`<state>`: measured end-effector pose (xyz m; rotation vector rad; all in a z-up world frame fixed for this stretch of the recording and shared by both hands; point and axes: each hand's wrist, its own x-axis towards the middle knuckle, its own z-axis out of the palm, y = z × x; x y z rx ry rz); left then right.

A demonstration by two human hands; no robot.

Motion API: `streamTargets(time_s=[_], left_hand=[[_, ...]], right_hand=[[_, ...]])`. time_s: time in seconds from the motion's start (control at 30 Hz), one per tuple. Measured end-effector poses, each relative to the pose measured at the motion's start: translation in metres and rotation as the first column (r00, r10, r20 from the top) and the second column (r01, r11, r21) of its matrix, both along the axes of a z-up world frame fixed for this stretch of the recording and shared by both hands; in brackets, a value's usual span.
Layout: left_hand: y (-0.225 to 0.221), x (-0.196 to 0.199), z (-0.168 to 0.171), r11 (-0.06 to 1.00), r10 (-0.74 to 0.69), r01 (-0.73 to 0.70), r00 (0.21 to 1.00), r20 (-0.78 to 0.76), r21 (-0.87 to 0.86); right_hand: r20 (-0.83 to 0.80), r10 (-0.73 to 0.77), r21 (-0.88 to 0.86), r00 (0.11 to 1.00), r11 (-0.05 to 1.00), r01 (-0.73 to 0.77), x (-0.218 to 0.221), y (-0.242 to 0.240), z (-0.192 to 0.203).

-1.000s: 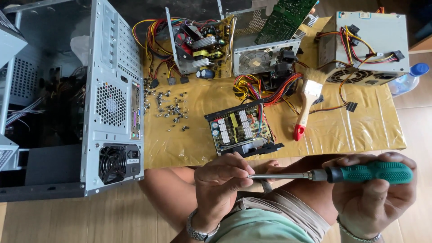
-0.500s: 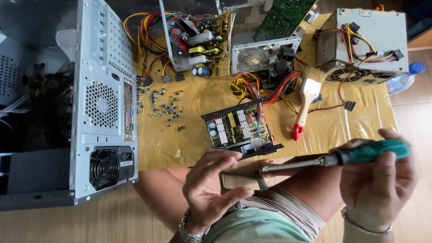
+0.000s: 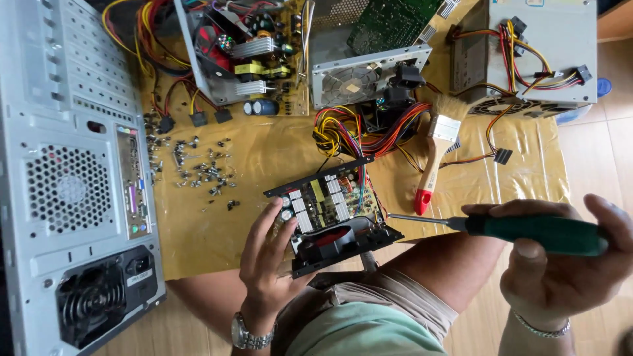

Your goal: Cleaning a computer power supply unit with a brush and using a screwdriver to disassemble or adjust its components.

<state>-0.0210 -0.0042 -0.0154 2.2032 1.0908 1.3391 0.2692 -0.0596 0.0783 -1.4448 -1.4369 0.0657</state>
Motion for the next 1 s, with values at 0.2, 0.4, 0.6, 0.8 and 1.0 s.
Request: streamTargets(time_s=[0.2,0.4,0.6,0.8,1.0], left_hand=[[0.000,0.001,-0.011,0.999,0.023,-0.023,1.000,0.005,0.035],[0.001,0.003,-0.018,0.997,0.044,-0.045,0.999,0.030,0.066],[0.002,0.002,-0.012,0.998,0.020,-0.022,1.000,0.022,0.057],[0.004,0.002,-0.011,0.997,0.015,-0.017,1.000,0.021,0.073],[0.004,0.001,-0.009,0.997,0.005,-0.006,1.000,0.018,0.076]], right_hand=[[-0.038,0.031,0.003,0.999,1.000,-0.031,0.000,0.009,-0.021],[-0.011,0.041,-0.016,0.999,0.999,-0.041,0.005,0.006,-0.035],[0.136,0.182,-0.058,0.974,0.983,-0.175,0.010,0.007,-0.027],[0.245,0.418,-0.027,0.875,0.905,-0.425,-0.001,0.030,0.000],[0.209,0.416,-0.037,0.885,0.908,-0.418,-0.002,0.040,0.003]])
